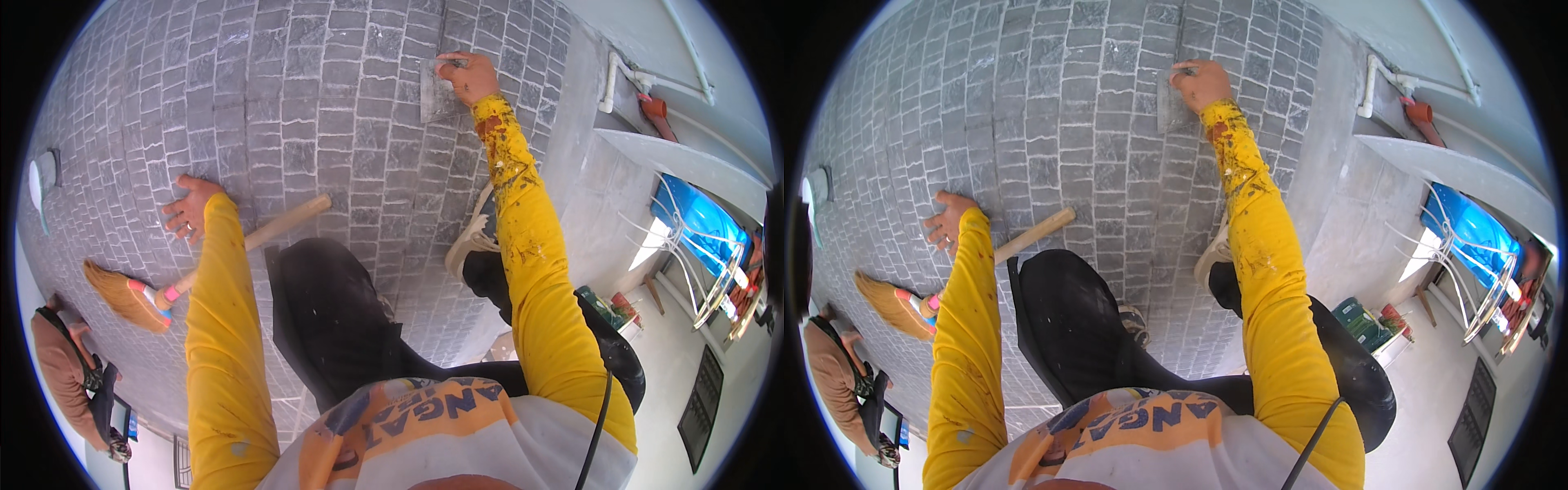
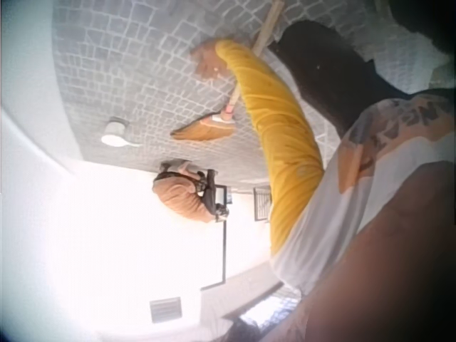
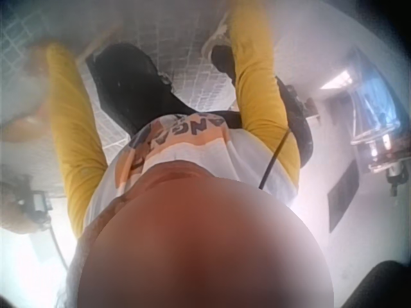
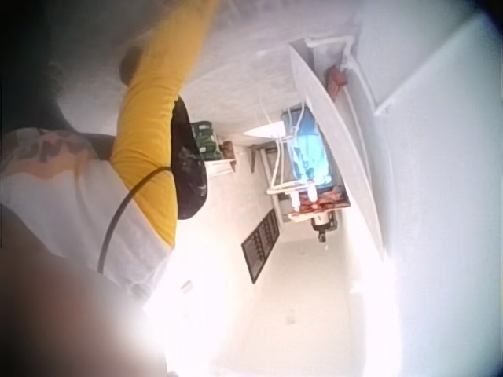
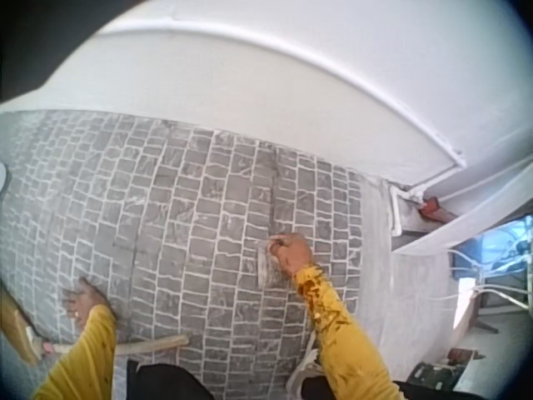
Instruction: The person sweeps a tiled floor with a broom, then kneels and uses a grout float to press grout into the tile joints. They repeatedly sweep the surface with the broom to remove excess grout and continue working the float along the grout lines.
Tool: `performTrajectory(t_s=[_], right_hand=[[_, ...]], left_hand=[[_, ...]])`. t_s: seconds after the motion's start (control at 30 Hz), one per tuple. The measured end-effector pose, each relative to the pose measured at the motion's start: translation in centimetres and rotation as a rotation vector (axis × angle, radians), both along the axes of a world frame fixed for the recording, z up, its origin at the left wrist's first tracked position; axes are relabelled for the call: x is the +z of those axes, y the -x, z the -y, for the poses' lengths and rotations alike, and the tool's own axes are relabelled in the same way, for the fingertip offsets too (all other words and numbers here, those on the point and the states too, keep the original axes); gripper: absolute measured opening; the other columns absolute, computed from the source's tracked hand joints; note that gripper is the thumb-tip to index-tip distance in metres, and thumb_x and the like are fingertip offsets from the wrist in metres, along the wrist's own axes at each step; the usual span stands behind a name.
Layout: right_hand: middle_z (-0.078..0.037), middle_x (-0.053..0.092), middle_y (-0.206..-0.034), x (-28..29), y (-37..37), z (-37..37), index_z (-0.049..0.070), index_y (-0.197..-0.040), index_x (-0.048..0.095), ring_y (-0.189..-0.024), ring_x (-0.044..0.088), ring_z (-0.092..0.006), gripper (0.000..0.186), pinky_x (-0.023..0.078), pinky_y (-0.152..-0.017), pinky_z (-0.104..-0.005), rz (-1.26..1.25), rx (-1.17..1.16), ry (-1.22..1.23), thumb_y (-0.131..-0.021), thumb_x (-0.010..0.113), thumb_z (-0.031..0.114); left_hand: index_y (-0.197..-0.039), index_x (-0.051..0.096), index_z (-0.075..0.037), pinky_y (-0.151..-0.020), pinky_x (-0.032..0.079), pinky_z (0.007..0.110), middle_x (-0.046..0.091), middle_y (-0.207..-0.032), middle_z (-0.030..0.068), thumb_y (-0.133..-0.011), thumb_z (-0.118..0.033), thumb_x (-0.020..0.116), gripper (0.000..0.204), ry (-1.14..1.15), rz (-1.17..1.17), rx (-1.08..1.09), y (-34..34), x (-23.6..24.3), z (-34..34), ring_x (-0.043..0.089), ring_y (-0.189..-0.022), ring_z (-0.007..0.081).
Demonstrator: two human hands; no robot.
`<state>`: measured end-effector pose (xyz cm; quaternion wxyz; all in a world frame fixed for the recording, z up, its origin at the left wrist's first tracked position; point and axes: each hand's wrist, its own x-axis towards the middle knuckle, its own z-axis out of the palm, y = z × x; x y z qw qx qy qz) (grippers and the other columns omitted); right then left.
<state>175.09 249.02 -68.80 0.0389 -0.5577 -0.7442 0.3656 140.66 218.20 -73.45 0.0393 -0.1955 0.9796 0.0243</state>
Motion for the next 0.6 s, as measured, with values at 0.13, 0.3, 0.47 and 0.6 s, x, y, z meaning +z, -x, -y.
performTrajectory(t_s=[0.13,0.3,0.47,0.6], right_hand=[[-0.017,0.07,-0.082,0.0,0.0,-0.3,0.012,-0.095,0.074,-0.076,0.066,-0.0323,0.028,0.052,-0.073,-0.0364,-0.017,0.038,0.049,-0.074,0.069,0.03],[-0.019,0.068,-0.084,-0.4,0.4,-0.1,0.013,-0.093,0.075,-0.079,0.065,-0.0328,0.027,0.052,-0.075,-0.0378,0.028,0.022,0.031,-0.074,0.068,0.032],[-0.02,0.068,-0.084,0.8,1.9,0.3,0.013,-0.094,0.075,-0.08,0.066,-0.0329,0.028,0.052,-0.075,-0.0402,0.204,0.062,-0.052,-0.074,0.069,0.032],[-0.017,0.07,-0.094,4.9,0.9,-0.7,0.016,-0.102,0.073,-0.089,0.066,-0.0318,0.029,0.052,-0.081,-0.0413,0.209,-0.123,0.042,-0.079,0.065,0.031]], left_hand=[[-0.152,0.014,-0.008,-0.113,0.011,0.06,0.011,-0.157,0.0234,-0.09,-0.066,0.024,0.086,0.01,0.005,-0.005,0.1,-0.2,0.1,0.014,-0.144,0.0436],[-0.152,0.014,-0.007,-0.113,0.01,0.061,0.01,-0.157,0.0237,-0.09,-0.065,0.024,0.086,0.005,0.004,-0.001,0.2,-0.3,0.3,0.013,-0.144,0.0435],[-0.152,0.015,-0.007,-0.112,0.01,0.061,0.011,-0.157,0.0242,-0.09,-0.065,0.025,0.086,0.005,-0.007,-0.007,0.1,-0.1,0.2,0.013,-0.144,0.0439],[-0.152,0.015,-0.006,-0.113,0.01,0.061,0.01,-0.157,0.0243,-0.09,-0.065,0.026,0.086,0.007,0.005,-0.003,0.1,-0.2,0.2,0.013,-0.144,0.0438]])
